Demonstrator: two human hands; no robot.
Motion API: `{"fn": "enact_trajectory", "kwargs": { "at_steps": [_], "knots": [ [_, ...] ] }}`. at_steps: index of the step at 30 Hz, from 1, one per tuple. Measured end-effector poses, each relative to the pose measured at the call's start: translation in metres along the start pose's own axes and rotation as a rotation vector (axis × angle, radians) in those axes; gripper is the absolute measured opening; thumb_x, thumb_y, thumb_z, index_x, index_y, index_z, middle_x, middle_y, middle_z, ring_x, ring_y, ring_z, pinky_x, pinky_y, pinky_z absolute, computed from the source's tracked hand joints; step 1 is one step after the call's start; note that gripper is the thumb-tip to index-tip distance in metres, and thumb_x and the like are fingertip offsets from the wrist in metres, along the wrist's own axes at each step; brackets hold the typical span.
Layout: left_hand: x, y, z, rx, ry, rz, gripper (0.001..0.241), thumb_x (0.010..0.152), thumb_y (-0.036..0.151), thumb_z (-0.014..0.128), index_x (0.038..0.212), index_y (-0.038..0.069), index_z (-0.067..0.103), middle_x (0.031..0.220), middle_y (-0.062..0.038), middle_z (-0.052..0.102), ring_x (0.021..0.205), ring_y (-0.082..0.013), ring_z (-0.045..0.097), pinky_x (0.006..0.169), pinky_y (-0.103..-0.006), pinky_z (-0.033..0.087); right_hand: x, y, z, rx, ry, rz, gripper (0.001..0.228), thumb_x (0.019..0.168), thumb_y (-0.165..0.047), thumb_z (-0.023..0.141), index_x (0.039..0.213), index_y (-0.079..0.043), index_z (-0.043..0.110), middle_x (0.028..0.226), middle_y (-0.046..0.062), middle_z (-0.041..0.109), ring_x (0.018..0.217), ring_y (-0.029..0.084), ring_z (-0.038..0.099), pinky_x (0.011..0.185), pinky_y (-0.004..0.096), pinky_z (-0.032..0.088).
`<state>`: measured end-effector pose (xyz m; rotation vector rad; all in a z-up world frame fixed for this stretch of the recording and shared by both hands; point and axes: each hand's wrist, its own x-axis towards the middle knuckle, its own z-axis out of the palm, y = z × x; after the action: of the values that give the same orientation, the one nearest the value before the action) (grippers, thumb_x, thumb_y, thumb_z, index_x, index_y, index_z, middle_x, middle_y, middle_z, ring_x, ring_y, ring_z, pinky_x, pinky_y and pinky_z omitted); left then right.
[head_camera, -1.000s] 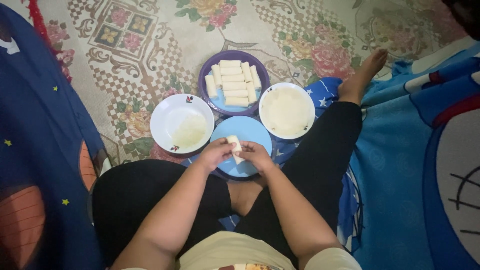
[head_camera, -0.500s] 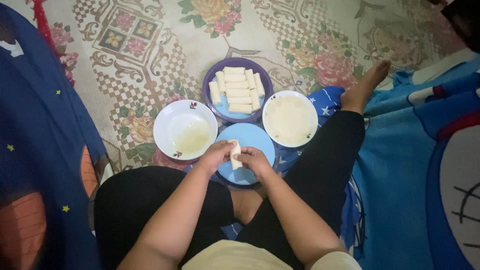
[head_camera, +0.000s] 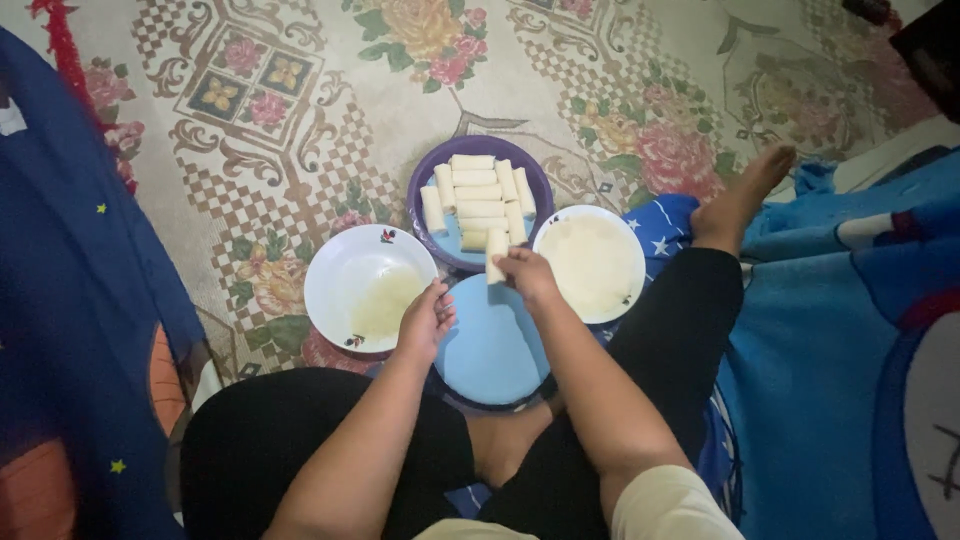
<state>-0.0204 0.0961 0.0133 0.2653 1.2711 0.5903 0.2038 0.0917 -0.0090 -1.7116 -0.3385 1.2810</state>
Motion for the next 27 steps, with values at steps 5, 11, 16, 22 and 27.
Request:
{"fn": "enact_trajectory", "kwargs": {
  "at_steps": [5, 11, 16, 22, 27],
  "knots": [
    [-0.016, 0.007, 0.013, 0.033, 0.05, -0.002, 0.029, 0.091, 0.036, 0.077, 0.107, 0.013, 0.068, 0.086, 0.0, 0.063, 0.075, -0.0117, 0.065, 0.072, -0.0233, 0.061, 0.03, -0.028, 0.005, -0.155, 0.056, -0.028, 0.039, 0.088, -0.014, 0.08, 0.125, -0.004, 0.073, 0.108, 0.02, 0.075, 0.1, 0.03, 0.076, 0.087, 0.042, 0.061],
    [-0.014, 0.004, 0.018, 0.021, 0.04, 0.001, 0.025, 0.095, 0.033, 0.074, 0.099, 0.009, 0.067, 0.08, 0.0, 0.058, 0.069, -0.0116, 0.062, 0.055, -0.0235, 0.056, 0.097, -0.011, 0.002, -0.345, 0.17, -0.037, 0.041, 0.088, -0.021, 0.081, 0.127, -0.011, 0.074, 0.108, 0.012, 0.076, 0.106, 0.026, 0.074, 0.092, 0.044, 0.059],
    [-0.037, 0.017, 0.026, 0.042, 0.012, 0.02, 0.024, 0.099, 0.033, 0.068, 0.091, 0.011, 0.062, 0.073, 0.001, 0.052, 0.066, -0.0108, 0.058, 0.052, -0.0216, 0.05, 0.113, -0.015, 0.015, -0.489, 0.238, -0.06, 0.042, 0.091, -0.019, 0.079, 0.13, -0.006, 0.071, 0.105, 0.015, 0.076, 0.096, 0.027, 0.077, 0.086, 0.043, 0.063],
    [-0.045, 0.023, 0.031, 0.093, -0.015, 0.02, 0.024, 0.104, 0.033, 0.062, 0.091, 0.014, 0.058, 0.072, 0.004, 0.049, 0.064, -0.0088, 0.055, 0.052, -0.0202, 0.045, 0.114, -0.012, 0.027, -0.519, 0.309, -0.086, 0.043, 0.089, -0.015, 0.08, 0.13, -0.006, 0.069, 0.11, 0.017, 0.076, 0.1, 0.03, 0.076, 0.084, 0.046, 0.064],
    [-0.041, 0.02, 0.029, 0.103, -0.054, 0.034, 0.028, 0.105, 0.034, 0.061, 0.086, 0.013, 0.057, 0.068, 0.002, 0.045, 0.059, -0.0106, 0.051, 0.05, -0.0223, 0.041, 0.096, -0.015, 0.032, -0.751, 0.352, -0.15, 0.036, 0.093, -0.024, 0.076, 0.126, -0.012, 0.068, 0.118, 0.014, 0.075, 0.116, 0.028, 0.071, 0.099, 0.045, 0.058]
  ]
}}
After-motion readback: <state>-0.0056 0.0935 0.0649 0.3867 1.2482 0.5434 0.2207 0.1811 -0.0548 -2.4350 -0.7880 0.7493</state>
